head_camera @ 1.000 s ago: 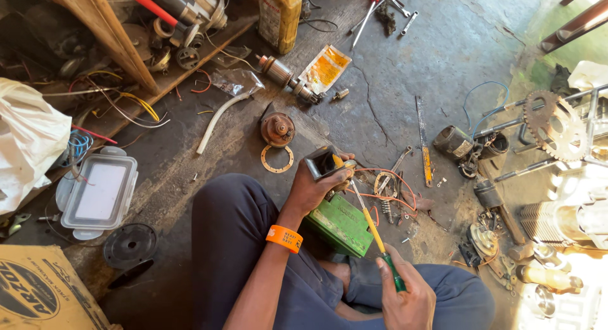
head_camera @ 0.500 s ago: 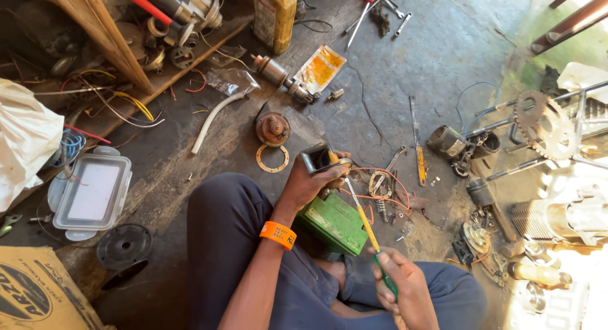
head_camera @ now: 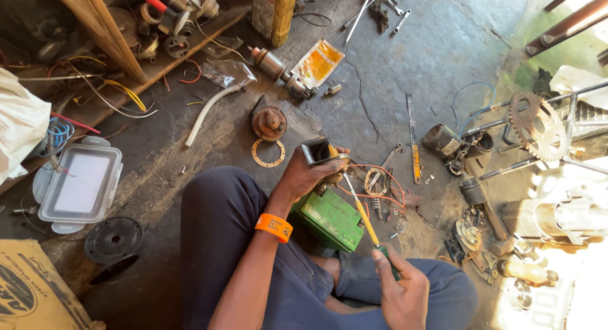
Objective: The person sits on the floor and uses a screwdriver to work on a small cylindrical electrical component, likely a starter motor. They then use a wrench to tighten a bolt on the same component while it rests on a green battery.
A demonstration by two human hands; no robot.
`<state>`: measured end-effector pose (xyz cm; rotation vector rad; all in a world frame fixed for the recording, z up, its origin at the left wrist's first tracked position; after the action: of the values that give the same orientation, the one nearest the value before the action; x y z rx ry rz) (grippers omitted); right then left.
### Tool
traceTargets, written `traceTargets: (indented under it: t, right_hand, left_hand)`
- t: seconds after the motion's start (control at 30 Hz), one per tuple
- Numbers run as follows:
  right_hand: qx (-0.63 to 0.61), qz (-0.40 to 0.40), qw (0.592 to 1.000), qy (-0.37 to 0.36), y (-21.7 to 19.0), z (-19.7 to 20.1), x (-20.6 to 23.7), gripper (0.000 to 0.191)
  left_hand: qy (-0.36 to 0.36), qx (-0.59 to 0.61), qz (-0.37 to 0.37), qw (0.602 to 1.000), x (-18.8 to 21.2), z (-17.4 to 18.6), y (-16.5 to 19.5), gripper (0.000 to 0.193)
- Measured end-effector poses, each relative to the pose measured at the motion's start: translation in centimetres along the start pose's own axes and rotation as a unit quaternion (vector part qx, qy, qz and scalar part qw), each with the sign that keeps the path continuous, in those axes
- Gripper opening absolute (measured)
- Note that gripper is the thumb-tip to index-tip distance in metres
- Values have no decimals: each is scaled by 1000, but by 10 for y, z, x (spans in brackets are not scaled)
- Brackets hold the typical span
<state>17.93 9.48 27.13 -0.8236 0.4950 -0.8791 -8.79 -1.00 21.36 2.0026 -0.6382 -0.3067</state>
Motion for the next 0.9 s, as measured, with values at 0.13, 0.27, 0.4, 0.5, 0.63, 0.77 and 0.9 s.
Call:
traceTargets:
  t: [0.13,0.27,0.4,0.5,0.63,0.77,0.9]
  right_hand:
    - [-261,-303,902,-164,15,-9,-3,38]
    - [-278,-323,883,-199,20,4,-2,41]
    - [-245,-295,900,-206,30,19,-8,41]
    - [-203,-290,912,-209,49,29,-7,41]
    - [-205,-299,909,-207,89,40,0,40]
    - [-179,-341,907,-169,135,50,4,38]
    - [-189,-327,909,-176,158,58,-3,39]
  left_hand:
    - [-9,1,-1,1000,5,6,14,28]
    - [-12,-7,-4,1000,10,-1,17,24]
    - [-17,-9,-23,1000,12,-16,19,19]
    - [-20,6,-14,1000,17,-19,29,18]
    - [-19,7,-45,999,22,-21,50,20]
    - [-22,46,-10,999,18,-32,54,20]
    - [-29,-10,-33,999,12,-45,47,20]
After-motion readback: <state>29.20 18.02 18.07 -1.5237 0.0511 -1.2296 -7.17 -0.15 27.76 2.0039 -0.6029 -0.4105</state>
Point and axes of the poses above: each hand's wrist, its own x-axis away from the middle knuckle, its own z-axis out of the back of the hand, y = z × x, the point moved 4 cm from there along -x, towards the middle knuckle, and after that the axes turned 10 degrees about y, right-handed, at the moved point
